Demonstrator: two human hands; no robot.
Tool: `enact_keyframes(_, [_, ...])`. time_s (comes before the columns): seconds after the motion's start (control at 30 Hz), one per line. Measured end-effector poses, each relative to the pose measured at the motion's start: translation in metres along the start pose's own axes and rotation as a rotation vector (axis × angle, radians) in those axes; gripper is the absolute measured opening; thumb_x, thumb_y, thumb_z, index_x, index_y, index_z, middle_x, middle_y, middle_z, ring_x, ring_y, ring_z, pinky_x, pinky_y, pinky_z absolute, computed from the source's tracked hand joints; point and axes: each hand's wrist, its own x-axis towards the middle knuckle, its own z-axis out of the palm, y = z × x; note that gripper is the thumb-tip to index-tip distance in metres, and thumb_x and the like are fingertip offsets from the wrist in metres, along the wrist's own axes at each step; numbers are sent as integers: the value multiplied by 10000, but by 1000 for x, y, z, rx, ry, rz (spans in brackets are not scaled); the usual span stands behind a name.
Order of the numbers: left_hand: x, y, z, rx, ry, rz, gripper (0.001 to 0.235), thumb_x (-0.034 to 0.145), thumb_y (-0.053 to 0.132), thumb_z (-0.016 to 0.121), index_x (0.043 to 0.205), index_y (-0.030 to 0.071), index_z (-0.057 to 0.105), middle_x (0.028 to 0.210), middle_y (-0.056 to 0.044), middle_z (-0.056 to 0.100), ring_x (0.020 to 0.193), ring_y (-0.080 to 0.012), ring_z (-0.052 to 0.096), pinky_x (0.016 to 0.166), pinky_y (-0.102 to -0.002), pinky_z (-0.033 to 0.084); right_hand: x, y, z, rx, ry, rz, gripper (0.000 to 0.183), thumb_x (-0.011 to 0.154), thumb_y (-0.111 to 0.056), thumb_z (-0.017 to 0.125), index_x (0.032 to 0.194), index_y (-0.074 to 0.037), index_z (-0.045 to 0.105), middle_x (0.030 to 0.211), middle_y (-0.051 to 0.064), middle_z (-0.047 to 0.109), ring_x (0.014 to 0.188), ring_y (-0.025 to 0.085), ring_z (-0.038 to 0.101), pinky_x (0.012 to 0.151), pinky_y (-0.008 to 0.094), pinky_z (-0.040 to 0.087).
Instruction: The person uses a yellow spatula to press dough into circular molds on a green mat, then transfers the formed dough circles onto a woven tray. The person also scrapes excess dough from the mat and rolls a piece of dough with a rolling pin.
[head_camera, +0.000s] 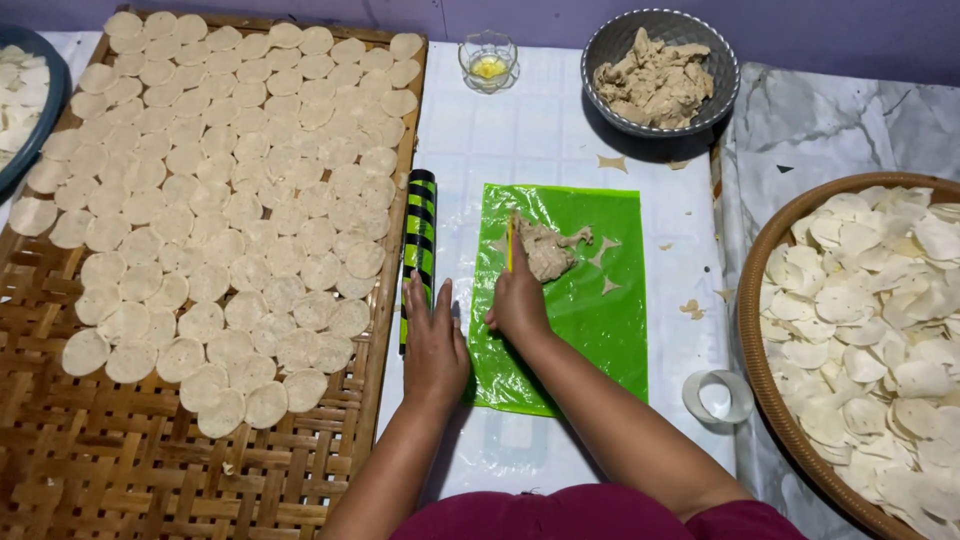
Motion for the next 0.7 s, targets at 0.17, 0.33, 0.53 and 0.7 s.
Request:
enact_keyframes(0.17, [27,22,1,-26,-71,45,497,1049,63,378,1545,80,403,1657,-278,192,1562,-436,75,1218,-566,207,22,89,-21,325,66,105,658,1029,-25,345,1619,-39,53,945,233,586,464,310,659,408,382,637])
enact_keyframes(0.33, [71,18,38,11,-149,261,508,1056,95,399,1564,75,376,1662,-241,244,1560,-425,146,1249,-548,146,-38,72,-67,42,132,23,646,1019,-20,407,1616,-43,162,971,215,618,499,240,653,390,350,633])
enact_keyframes(0.53, [130,24,70,11,-202,131,561,1055,197,399,1577,51,254,1672,-169,203,1539,-334,164,1258,-470,125,-123,100,-115,-682,213,-237,625,968,-70,488,1564,-93,301,1362,268,607,757,381,734,592,507,581])
enact_keyframes(0.7, [150,16,87,28,-181,90,511,1043,170,423,1517,-11,364,1597,-226,359,1516,-371,261,1244,-481,208,-185,153,-154,-961,549,-268,697,810,-39,744,1462,-24,500,746,64,743,458,204,648,409,379,492])
